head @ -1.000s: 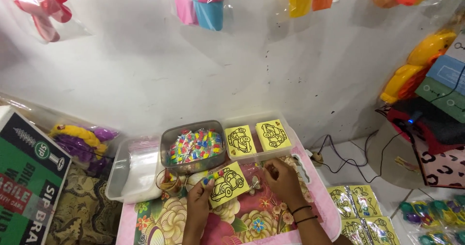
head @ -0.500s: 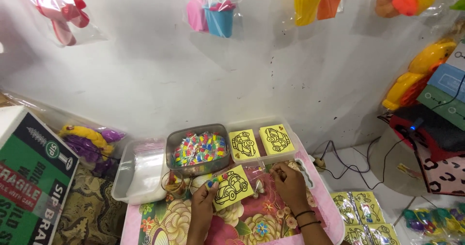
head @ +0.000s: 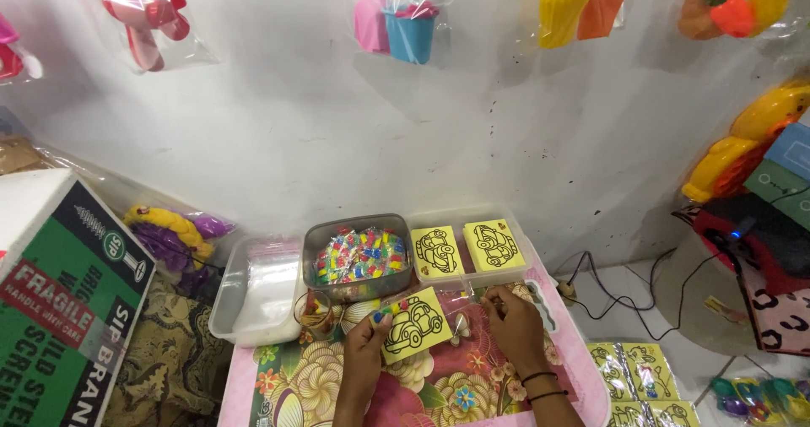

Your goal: The person places small colorful plastic pieces onto a yellow card with a vehicle outline, then inserts the card into a clear plastic bag and seals it. This process is repeated for multiple cards, which are then placed on the floor.

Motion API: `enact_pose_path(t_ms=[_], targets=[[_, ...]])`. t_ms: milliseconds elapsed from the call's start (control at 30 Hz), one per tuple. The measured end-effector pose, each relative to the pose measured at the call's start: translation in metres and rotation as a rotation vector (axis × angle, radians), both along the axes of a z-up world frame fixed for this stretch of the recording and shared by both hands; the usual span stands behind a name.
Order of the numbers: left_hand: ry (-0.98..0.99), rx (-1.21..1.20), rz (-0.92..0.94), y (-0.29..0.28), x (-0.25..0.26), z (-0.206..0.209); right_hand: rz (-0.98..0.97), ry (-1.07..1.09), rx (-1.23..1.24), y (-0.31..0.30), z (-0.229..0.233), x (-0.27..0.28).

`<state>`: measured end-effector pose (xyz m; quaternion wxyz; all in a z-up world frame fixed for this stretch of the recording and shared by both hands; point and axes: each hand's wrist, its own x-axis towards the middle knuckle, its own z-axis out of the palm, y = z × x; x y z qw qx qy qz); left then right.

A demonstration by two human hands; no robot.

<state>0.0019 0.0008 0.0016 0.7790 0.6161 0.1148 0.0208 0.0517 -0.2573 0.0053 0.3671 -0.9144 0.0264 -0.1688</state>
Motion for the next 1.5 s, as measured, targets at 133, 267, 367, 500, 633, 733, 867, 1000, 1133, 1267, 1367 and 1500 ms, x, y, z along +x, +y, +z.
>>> enact_pose_path(t_ms=[133,267,367,500,633,733,867,1000,1133,1267,1367,1500], targets=[[0.007,0.052,0.005,-0.001,0.0,0.002,0.059,-0.213,0.127,0.001,0.003,-0.006],[0.016,0.072,-0.002,-0.002,-0.002,0.008,0.053,-0.136,0.092,0.002,0.006,-0.005],[0.002,0.07,0.002,-0.002,-0.003,0.009,0.04,-0.014,-0.028,0.004,0.007,-0.004],[0.051,0.046,0.009,-0.003,-0.004,0.014,0.078,0.005,0.008,0.002,0.006,-0.003],[0.047,-0.003,0.009,-0.003,-0.004,0.011,0.131,0.09,0.162,0.0,0.008,-0.002],[0.028,-0.004,0.019,-0.001,0.0,0.003,0.265,-0.007,0.426,-0.009,-0.003,0.005],[0.044,-0.045,0.027,0.0,0.004,-0.007,0.348,0.085,0.721,-0.019,-0.004,0.004],[0.062,-0.006,0.016,-0.003,-0.002,0.009,0.457,0.12,0.879,-0.02,-0.009,0.007],[0.044,-0.059,0.007,-0.002,-0.002,0.002,0.469,0.195,1.054,-0.013,-0.025,0.015],[0.073,-0.042,0.018,-0.002,-0.003,0.006,0.526,0.23,0.921,0.003,-0.007,0.018],[0.016,-0.048,0.003,0.001,-0.002,-0.001,0.638,0.314,0.851,0.015,0.005,0.019],[0.007,-0.047,-0.002,0.001,-0.005,0.002,0.584,0.326,0.877,0.019,-0.001,0.019]])
